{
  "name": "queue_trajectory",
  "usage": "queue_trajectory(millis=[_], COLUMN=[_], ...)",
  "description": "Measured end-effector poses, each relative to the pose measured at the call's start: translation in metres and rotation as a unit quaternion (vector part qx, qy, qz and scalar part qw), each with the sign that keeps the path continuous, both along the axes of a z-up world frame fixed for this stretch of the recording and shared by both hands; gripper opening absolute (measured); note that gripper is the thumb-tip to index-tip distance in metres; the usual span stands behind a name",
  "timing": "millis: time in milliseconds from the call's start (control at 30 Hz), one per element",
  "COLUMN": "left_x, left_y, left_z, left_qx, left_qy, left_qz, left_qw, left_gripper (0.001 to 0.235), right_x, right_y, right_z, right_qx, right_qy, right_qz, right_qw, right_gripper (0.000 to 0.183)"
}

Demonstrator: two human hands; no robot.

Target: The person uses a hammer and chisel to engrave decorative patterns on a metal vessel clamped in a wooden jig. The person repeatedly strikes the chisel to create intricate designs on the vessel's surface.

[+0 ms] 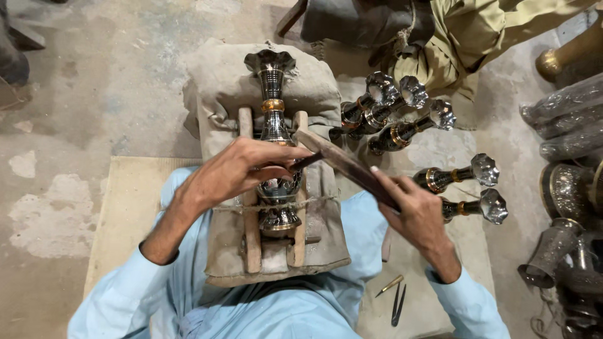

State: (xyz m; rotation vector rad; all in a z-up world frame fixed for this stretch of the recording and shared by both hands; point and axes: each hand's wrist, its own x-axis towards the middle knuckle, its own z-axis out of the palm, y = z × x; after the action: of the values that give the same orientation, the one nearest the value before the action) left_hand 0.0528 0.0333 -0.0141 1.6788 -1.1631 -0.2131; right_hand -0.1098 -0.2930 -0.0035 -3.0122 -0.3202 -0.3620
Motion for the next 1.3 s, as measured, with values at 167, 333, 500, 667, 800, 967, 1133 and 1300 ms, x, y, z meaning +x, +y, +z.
queue_trajectory(millis=[167,333,500,667,800,967,1133,1300], left_x=[0.001,0.001,-0.007,-0.018,-0.022,-0.030,-0.042,-0.048], left_y=[-0.003,-0.001,0.004,0.001,0.003,0.002,0.003,-0.001], left_z=[0.002,0.000,0.000,0.000,-0.002,-0.009,-0.021,-0.029], left_qx=[0.046,0.010,0.000,0.003,0.003,-0.030,-0.095,-0.112], left_qy=[-0.030,-0.036,-0.016,0.011,0.014,0.044,0.077,0.125], left_qz=[-0.013,-0.021,0.023,0.070,0.089,0.141,0.209,0.229], left_qw=[0.998,0.999,1.000,0.997,0.996,0.989,0.970,0.959], left_gripper=[0.052,0.051,0.047,0.053,0.060,0.052,0.053,0.048], right_x=[-0.004,-0.001,0.016,0.028,0.035,0.046,0.061,0.073], right_y=[-0.018,-0.033,-0.021,-0.004,0.000,0.008,0.013,0.016], right_z=[-0.006,0.001,0.028,0.060,0.077,0.086,0.107,0.126], right_qx=[0.128,-0.066,0.022,0.084,-0.007,0.058,0.175,-0.048], right_qy=[-0.130,-0.199,-0.156,-0.111,-0.089,-0.033,-0.016,-0.042], right_qz=[-0.008,0.037,0.050,0.057,0.057,0.002,0.070,0.110], right_qw=[0.983,0.977,0.986,0.989,0.994,0.998,0.982,0.992], right_gripper=[0.067,0.067,0.065,0.068,0.076,0.071,0.072,0.069])
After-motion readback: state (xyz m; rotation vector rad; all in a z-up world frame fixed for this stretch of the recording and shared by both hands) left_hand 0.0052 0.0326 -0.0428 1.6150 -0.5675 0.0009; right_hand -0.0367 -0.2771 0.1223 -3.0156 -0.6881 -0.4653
